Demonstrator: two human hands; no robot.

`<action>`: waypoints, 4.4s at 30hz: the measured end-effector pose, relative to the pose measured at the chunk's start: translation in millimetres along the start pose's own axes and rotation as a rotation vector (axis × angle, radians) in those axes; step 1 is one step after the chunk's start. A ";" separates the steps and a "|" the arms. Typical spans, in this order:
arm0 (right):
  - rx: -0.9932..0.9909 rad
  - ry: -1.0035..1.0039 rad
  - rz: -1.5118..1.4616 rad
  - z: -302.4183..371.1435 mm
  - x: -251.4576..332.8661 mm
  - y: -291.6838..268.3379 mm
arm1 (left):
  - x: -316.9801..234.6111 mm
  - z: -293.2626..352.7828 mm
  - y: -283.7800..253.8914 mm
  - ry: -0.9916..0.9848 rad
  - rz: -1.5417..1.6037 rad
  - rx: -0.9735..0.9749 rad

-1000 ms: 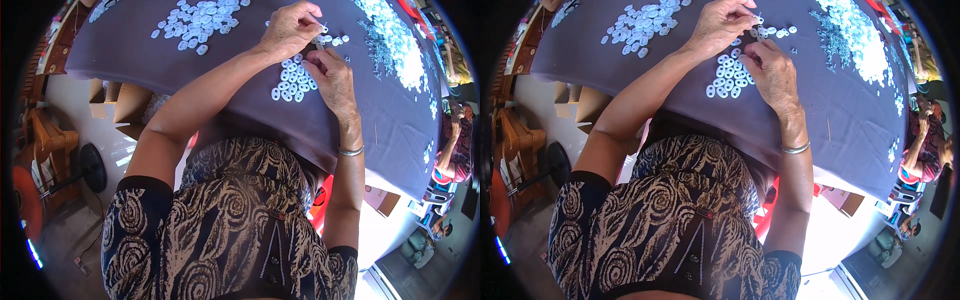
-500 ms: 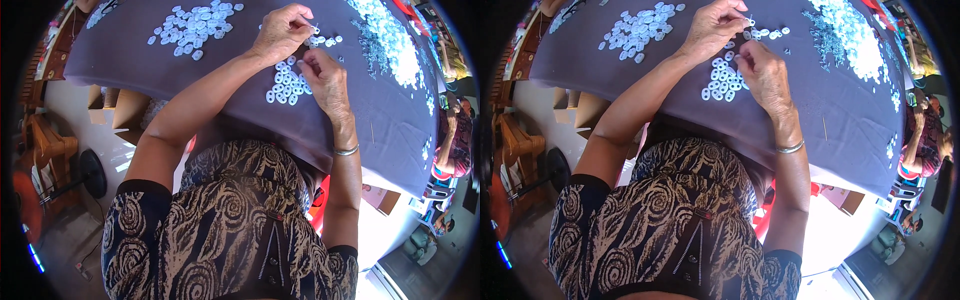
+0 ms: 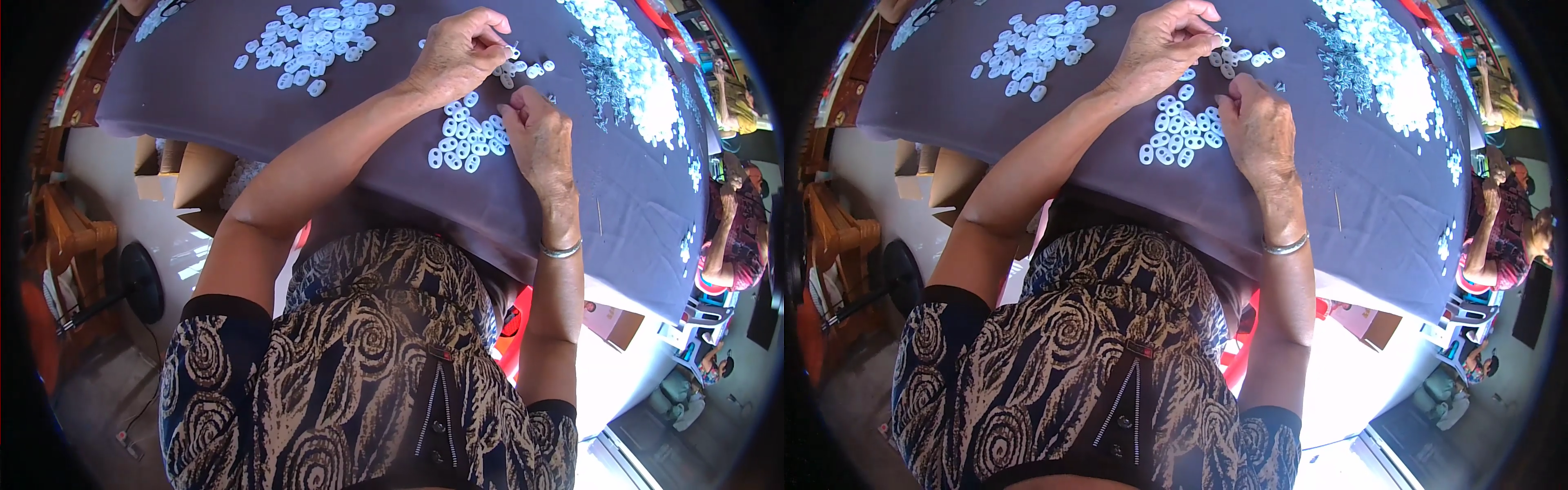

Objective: The person assembles small white plastic pieces by inserting small metal pins into their holes by hand.

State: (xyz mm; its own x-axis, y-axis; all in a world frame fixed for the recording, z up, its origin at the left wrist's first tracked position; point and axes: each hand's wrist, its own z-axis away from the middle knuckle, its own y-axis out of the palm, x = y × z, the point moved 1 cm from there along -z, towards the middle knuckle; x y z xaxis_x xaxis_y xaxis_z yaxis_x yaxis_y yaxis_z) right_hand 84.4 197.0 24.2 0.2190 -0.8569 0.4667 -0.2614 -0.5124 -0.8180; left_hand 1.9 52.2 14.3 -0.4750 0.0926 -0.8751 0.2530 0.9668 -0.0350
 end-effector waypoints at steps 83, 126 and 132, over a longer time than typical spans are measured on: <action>0.014 0.218 -0.684 -7.5 -24.7 -27.2 | -16.5 15.5 15.7 -0.246 -0.083 0.411; -0.044 0.012 -0.343 -4.4 -7.5 -21.7 | -16.5 11.8 10.1 -0.405 0.119 0.369; -0.116 -0.020 -0.306 -4.2 -3.9 -19.6 | -15.5 10.1 7.2 -0.376 0.138 0.382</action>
State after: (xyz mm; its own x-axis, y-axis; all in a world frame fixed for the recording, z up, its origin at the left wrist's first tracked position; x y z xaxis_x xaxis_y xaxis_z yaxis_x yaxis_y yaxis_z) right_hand 84.7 210.2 39.8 0.3219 -0.6613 0.6775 -0.2860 -0.7501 -0.5963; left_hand 19.6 55.2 22.7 -0.1003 0.0531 -0.9935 0.6127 0.7900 -0.0196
